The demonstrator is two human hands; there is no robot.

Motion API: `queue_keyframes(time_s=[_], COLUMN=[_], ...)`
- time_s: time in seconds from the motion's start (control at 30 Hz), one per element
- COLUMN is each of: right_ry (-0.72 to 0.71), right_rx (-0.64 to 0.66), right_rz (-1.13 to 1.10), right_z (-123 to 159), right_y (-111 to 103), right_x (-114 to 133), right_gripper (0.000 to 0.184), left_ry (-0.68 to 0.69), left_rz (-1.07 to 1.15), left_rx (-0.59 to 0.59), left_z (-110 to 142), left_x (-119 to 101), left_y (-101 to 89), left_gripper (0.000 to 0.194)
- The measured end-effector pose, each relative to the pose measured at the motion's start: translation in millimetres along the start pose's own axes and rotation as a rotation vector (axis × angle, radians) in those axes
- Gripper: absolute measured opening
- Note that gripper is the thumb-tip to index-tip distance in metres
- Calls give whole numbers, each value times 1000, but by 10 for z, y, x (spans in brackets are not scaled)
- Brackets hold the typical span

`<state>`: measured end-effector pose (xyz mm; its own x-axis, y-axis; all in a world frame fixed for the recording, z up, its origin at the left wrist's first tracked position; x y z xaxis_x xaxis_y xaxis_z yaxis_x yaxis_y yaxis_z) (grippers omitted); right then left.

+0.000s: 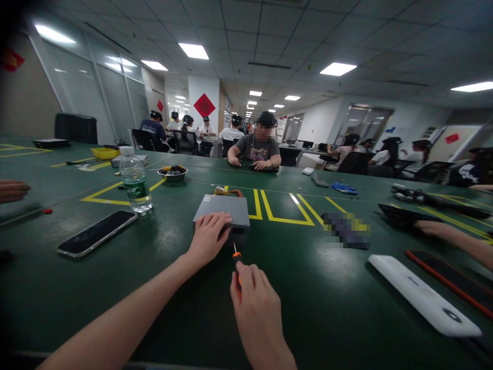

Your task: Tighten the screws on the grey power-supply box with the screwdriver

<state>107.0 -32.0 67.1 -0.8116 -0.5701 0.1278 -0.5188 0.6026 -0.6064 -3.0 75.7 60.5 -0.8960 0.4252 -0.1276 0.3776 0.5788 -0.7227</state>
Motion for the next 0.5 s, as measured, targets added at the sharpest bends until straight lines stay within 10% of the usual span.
queue_keyframes(time_s=[0.5], right_ry=[204], right_rx=[-91], right_rz=[40], right_z=[258], right_y=[-150], right_x=[-389], right_gripper=[18], left_ry=[4], left_rz=[-31], left_rx=[5], left_z=[0], left_x=[5], left_y=[21], left_gripper=[21])
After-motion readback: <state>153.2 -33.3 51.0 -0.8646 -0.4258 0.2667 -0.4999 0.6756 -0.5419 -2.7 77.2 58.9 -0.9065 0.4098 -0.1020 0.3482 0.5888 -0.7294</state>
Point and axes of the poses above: each hand's wrist, its own z-axis away from the middle knuckle, its own y-axis out of the palm, x = y × z, the point moved 8 cm from there along -z, towards the middle knuckle, and after that the axes turned 6 degrees about -z, right-handed, at the moved point
